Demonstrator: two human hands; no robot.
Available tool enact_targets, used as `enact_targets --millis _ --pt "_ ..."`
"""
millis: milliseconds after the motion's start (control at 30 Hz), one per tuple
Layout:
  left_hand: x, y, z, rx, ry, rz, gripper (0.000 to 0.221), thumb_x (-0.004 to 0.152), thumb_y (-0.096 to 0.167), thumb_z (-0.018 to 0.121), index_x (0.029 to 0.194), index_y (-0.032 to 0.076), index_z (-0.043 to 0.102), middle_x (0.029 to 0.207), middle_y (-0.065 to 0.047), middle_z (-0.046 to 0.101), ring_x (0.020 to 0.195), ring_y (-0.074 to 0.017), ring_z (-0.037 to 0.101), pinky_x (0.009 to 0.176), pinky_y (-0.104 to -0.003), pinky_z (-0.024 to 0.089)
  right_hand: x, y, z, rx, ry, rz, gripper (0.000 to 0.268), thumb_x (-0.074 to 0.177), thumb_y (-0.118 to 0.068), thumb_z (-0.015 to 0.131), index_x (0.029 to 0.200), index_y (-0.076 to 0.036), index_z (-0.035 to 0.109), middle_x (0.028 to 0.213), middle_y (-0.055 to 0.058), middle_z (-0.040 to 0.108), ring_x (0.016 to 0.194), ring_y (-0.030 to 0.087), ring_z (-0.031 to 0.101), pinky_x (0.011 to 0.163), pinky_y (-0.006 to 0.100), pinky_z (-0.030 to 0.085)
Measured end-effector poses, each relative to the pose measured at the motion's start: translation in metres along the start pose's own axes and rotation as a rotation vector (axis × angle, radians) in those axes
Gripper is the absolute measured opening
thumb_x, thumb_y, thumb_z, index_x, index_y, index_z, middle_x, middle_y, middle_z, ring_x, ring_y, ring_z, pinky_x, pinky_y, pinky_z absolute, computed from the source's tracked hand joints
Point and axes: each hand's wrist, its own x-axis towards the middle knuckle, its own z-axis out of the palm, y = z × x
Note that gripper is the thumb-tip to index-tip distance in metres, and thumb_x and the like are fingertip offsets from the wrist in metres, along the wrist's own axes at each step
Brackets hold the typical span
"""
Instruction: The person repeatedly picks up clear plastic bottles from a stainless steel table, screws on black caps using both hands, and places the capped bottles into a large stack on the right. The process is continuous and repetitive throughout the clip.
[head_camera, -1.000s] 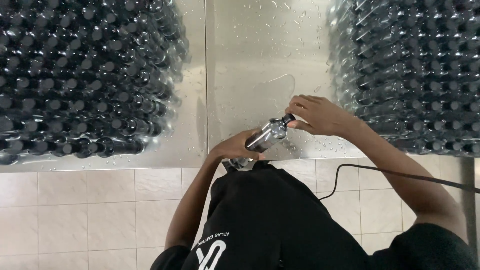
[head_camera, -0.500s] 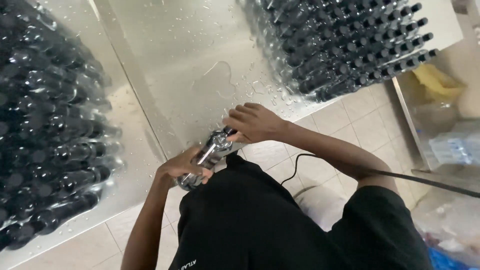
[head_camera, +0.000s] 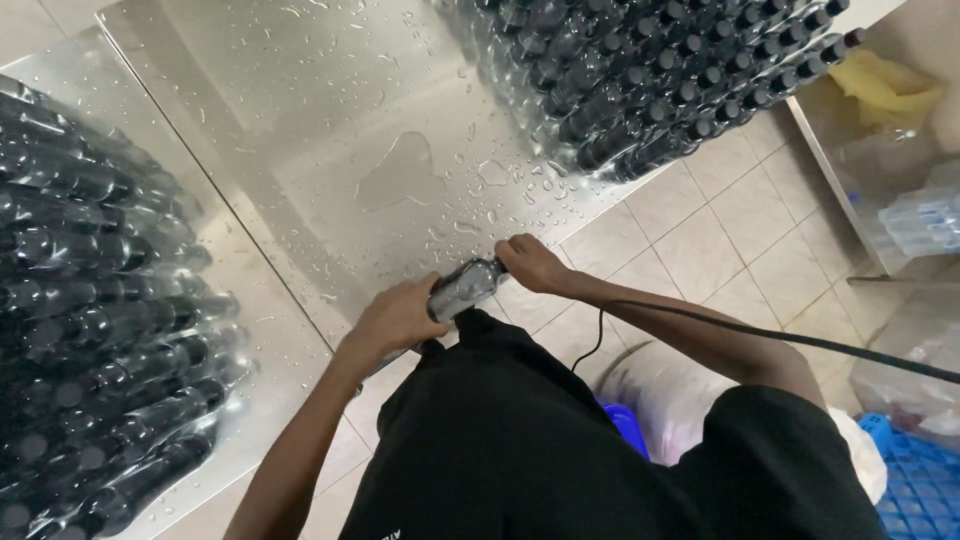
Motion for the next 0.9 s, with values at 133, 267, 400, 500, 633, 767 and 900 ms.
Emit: enact_targets --millis 133,267,400,500,633,767,900 --pt "0.054 -0.01 0.045 0.84 0.407 0.087 0.068 0.094 0.026 0.08 0.153 0.009 0.05 0.094 -0.01 0.068 0.083 -0.0323 0.076 0.069 -0.048 0.063 0.003 0.034 -0.016 0.136 -0.235 0.116 0.009 0.106 -0.013 0.048 0.102 -0.007 0.052 0.082 0.015 0.051 0.071 0.031 0.05 0.06 0.041 0.039" --pt "0.069 0.024 0.023 1.588 0.765 0.39 0.034 0.104 0.015 0.065 0.138 0.017 0.06 0.09 -0.015 0.066 0.081 -0.0346 0.071 0.081 -0.058 0.06 0.002 0.049 -0.03 0.854 -0.833 0.611 0.047 0.109 -0.048 0.025 0.068 -0.025 0.029 0.064 -0.014 0.015 0.047 0.002 0.015 0.038 0.019 0.013" --pt "0.107 0.028 -0.001 1.725 0.797 0.515 0.033 0.107 0.017 0.065 0.139 0.021 0.059 0.099 -0.012 0.07 0.091 -0.0309 0.072 0.09 -0.055 0.06 -0.008 0.05 -0.053 0.906 -0.776 0.605 0.045 0.106 -0.049 0.031 0.069 -0.024 0.032 0.064 -0.013 0.015 0.048 0.003 0.017 0.037 0.023 0.013" --pt "0.129 0.031 -0.003 1.58 0.678 0.411 0.047 0.105 0.021 0.068 0.15 0.022 0.053 0.103 -0.006 0.068 0.093 -0.0234 0.073 0.088 -0.047 0.062 -0.025 0.002 -0.097 0.67 -0.209 0.464 0.05 0.116 -0.053 0.03 0.105 -0.013 0.057 0.067 0.004 0.05 0.059 0.019 0.061 0.04 0.026 0.039" --pt "0.176 0.026 0.035 1.022 0.621 0.282 0.078 0.097 0.039 0.082 0.162 0.019 0.044 0.118 -0.009 0.064 0.106 -0.0269 0.07 0.096 -0.049 0.058 -0.047 0.028 -0.115 0.468 0.122 0.267 0.06 0.116 -0.055 0.049 0.141 -0.002 0.062 0.069 0.012 0.066 0.064 0.022 0.07 0.05 0.03 0.055" --pt "0.2 0.06 0.053 0.339 0.431 0.293 0.097 0.1 0.036 0.08 0.176 0.018 0.022 0.154 -0.023 0.05 0.151 -0.048 0.047 0.128 -0.066 0.033 -0.075 0.032 -0.137 -0.004 0.274 0.342 0.051 0.105 -0.056 0.066 0.145 -0.023 0.07 0.094 0.02 0.079 0.091 0.039 0.077 0.082 0.048 0.062" --pt "0.173 0.095 0.041 0.077 0.338 0.204 0.091 0.105 0.03 0.072 0.176 0.012 0.018 0.174 -0.034 0.023 0.157 -0.0615 0.029 0.126 -0.073 0.035 -0.074 0.082 -0.138 -0.237 0.426 0.333 0.046 0.099 -0.047 0.076 0.138 -0.025 0.072 0.102 0.014 0.08 0.098 0.038 0.078 0.088 0.051 0.064"
